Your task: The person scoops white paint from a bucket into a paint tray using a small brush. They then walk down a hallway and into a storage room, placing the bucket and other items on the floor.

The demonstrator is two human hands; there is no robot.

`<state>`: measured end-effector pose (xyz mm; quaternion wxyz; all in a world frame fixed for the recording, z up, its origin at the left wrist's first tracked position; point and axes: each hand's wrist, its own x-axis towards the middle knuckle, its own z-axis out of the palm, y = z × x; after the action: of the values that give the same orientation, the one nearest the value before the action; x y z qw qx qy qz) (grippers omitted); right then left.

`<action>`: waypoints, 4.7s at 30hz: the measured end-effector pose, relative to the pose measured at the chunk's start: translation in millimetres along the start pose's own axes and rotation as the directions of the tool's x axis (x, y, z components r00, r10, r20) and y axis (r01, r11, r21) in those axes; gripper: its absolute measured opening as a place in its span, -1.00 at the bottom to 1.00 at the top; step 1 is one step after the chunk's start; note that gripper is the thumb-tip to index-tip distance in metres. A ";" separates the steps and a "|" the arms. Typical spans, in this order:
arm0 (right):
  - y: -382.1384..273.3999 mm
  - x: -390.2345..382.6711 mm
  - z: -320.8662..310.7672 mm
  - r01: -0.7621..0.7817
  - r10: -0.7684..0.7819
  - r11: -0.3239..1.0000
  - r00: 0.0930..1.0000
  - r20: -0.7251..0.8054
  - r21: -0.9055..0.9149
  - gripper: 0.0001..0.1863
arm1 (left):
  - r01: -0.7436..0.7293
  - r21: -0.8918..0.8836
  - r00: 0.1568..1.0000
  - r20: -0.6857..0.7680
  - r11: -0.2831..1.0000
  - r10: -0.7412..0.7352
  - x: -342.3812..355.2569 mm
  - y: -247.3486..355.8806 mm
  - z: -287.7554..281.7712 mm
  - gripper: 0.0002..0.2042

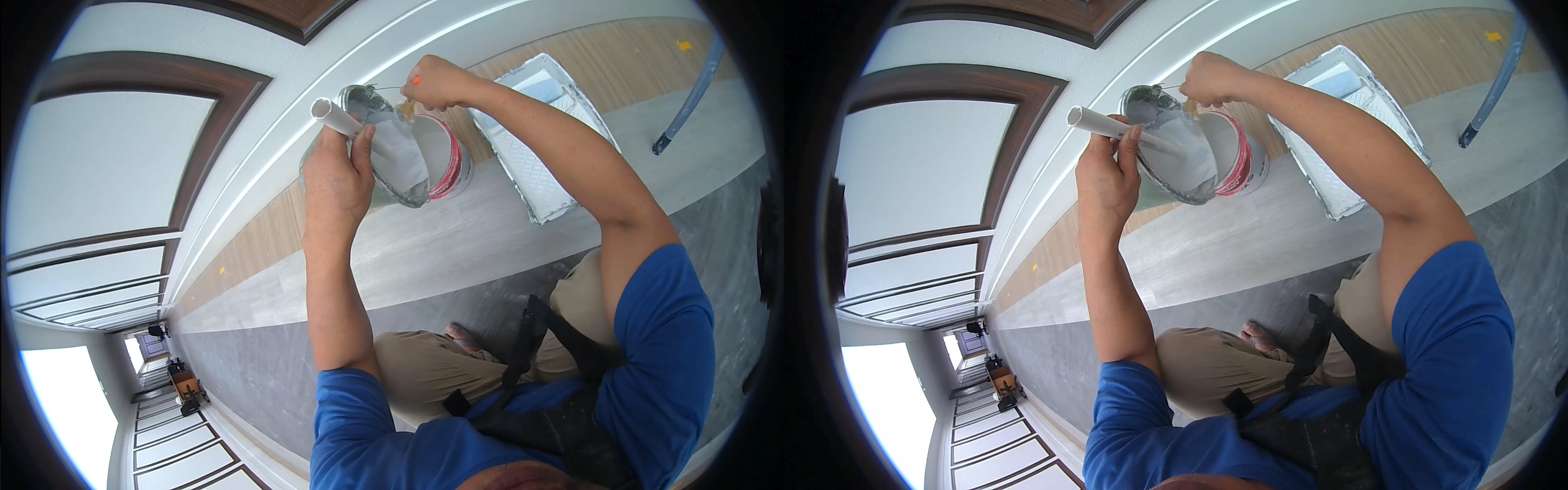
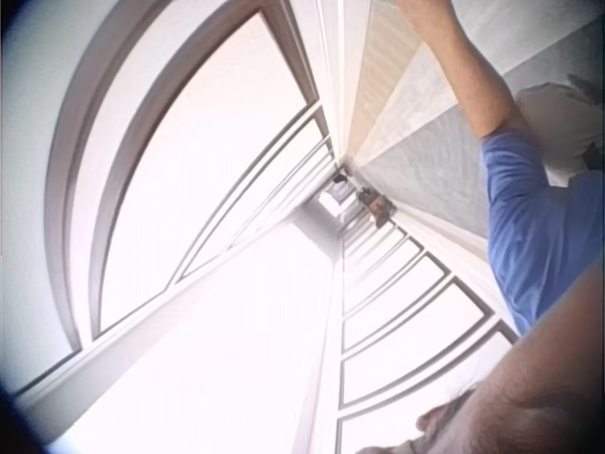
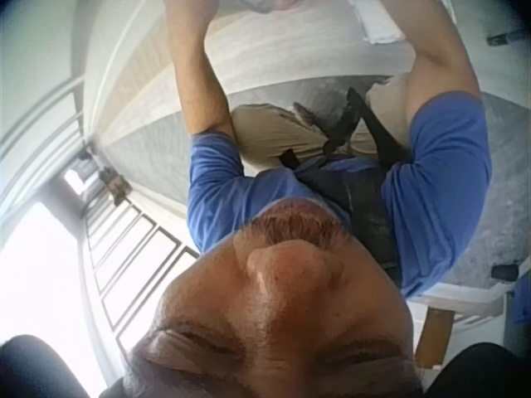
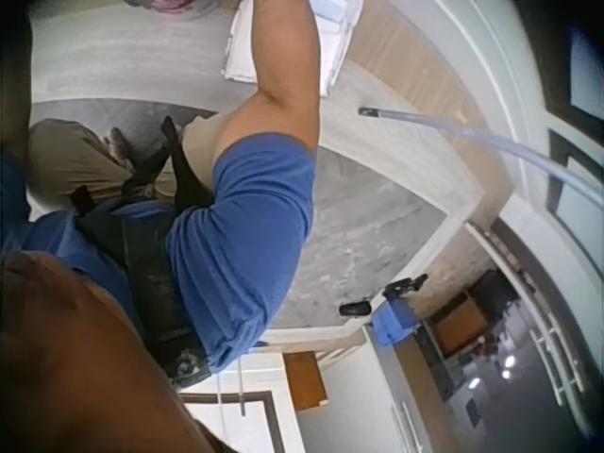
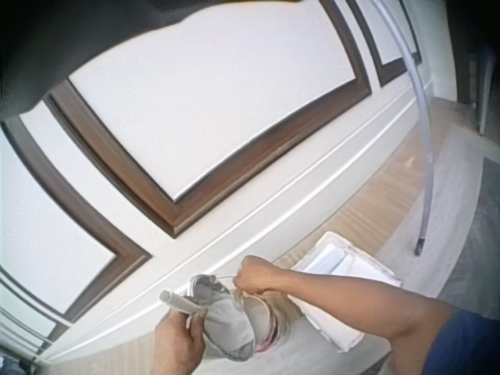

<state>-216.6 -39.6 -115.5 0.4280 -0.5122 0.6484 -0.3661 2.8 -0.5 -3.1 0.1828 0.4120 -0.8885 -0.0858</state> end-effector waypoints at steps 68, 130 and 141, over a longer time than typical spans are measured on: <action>-2.7 -19.4 16.4 0.043 -0.032 0.973 0.998 0.049 -0.225 -0.71 | -0.004 -0.091 1.000 0.028 0.996 0.007 -0.5 5.1 -3.6 -0.76; -10.5 -27.1 -2.1 0.421 -0.384 0.781 0.906 0.177 -0.461 -0.72 | 0.024 -0.045 0.999 0.035 0.999 -0.023 -1.4 4.1 -5.1 -0.74; 5.6 -10.1 -1.3 0.369 -0.308 0.870 0.925 0.222 -0.326 -0.70 | 0.031 -0.048 0.998 0.050 0.998 -0.029 -0.5 6.7 -5.4 -0.74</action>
<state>-218.7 -28.6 -118.3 0.3069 -0.7163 0.5672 -0.2666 0.5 4.2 3.8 0.1696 0.4186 -0.8840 -0.1204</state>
